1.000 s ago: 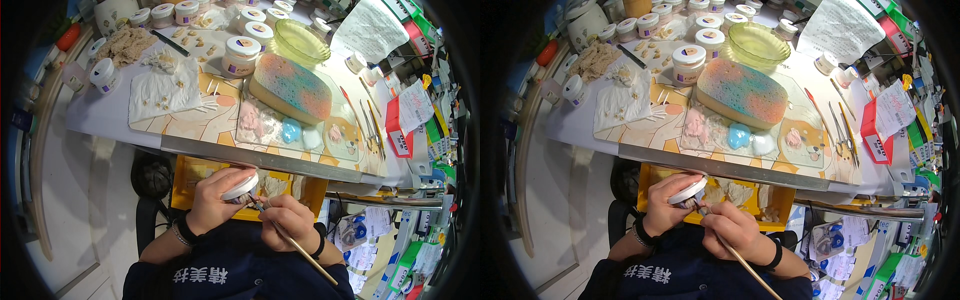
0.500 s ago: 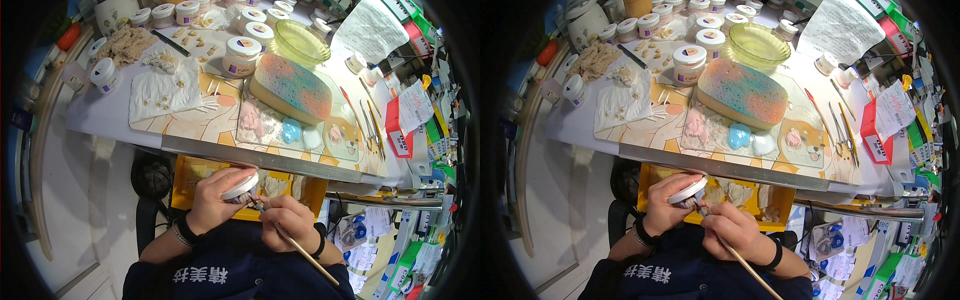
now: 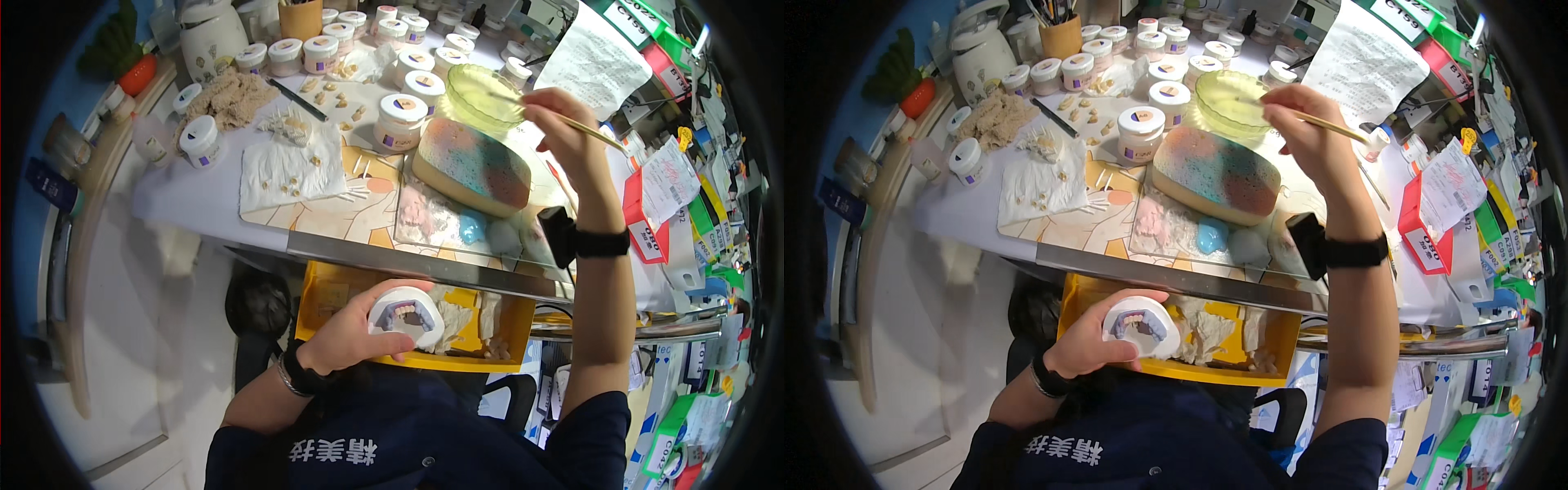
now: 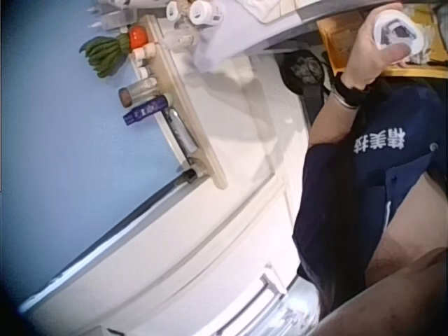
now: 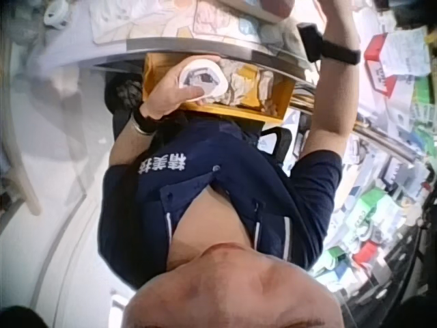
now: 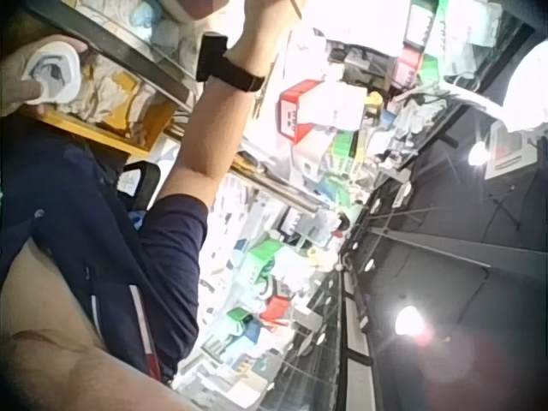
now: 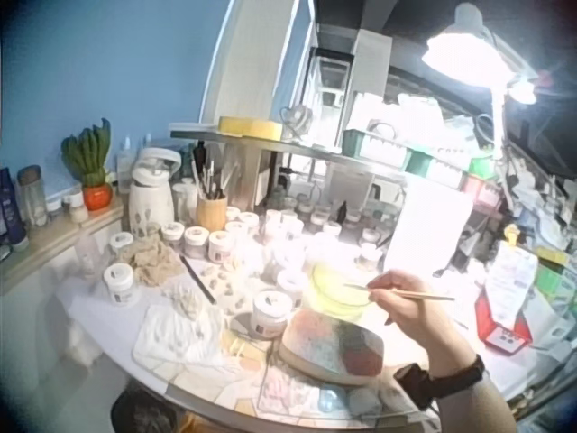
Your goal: Painting a dental mold with a fine brush using pink and white materials.
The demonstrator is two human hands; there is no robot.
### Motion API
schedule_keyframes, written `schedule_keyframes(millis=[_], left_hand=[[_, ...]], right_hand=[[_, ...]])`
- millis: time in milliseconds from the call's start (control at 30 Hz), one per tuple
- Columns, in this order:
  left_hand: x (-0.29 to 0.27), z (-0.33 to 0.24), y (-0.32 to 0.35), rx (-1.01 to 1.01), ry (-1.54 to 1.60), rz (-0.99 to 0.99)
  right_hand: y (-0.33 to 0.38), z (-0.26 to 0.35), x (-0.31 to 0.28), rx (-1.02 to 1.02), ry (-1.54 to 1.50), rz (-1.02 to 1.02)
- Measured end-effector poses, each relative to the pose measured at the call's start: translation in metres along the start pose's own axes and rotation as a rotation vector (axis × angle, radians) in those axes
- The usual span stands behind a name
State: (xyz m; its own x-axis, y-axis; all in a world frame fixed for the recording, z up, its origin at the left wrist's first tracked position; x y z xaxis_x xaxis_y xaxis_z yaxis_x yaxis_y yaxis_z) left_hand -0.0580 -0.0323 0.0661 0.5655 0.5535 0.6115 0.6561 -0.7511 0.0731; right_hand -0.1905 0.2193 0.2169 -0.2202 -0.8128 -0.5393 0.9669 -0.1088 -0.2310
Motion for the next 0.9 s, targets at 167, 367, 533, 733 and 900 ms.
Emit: schedule_keyframes(millis=[167,367,533,733,900], left_hand=[[0.003,0.005,-0.001,-0.099,0.566,0.163],[0.008,0.016,-0.006,-0.176,1.001,0.213],[0.013,0.020,-0.010,-0.154,0.998,0.245],[0.022,0.024,-0.013,-0.067,0.900,0.283],[0.020,0.029,-0.013,-0.044,0.789,0.197]], right_hand=[[0.041,0.001,-0.017,-0.091,0.142,-0.118],[0.132,-0.001,-0.003,-0.227,0.206,-0.139],[0.177,-0.003,0.007,-0.252,-0.212,-0.093],[0.176,-0.034,0.028,-0.308,-0.126,-0.089],[0.167,-0.043,0.033,-0.245,-0.234,-0.091]])
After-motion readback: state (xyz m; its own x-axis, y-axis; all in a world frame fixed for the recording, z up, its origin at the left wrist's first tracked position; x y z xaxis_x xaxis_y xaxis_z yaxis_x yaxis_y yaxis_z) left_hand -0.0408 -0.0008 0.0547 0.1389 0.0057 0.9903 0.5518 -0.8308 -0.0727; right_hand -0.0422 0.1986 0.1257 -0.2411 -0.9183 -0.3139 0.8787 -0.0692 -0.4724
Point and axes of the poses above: each hand's wrist, its own y-axis away from the middle knuckle, its own x-axis out of the palm, z = x × y, the point moved 4 cm from there along -y, towards the middle knuckle, and after that the axes turned 5 degrees about x, right-handed, at the moved point
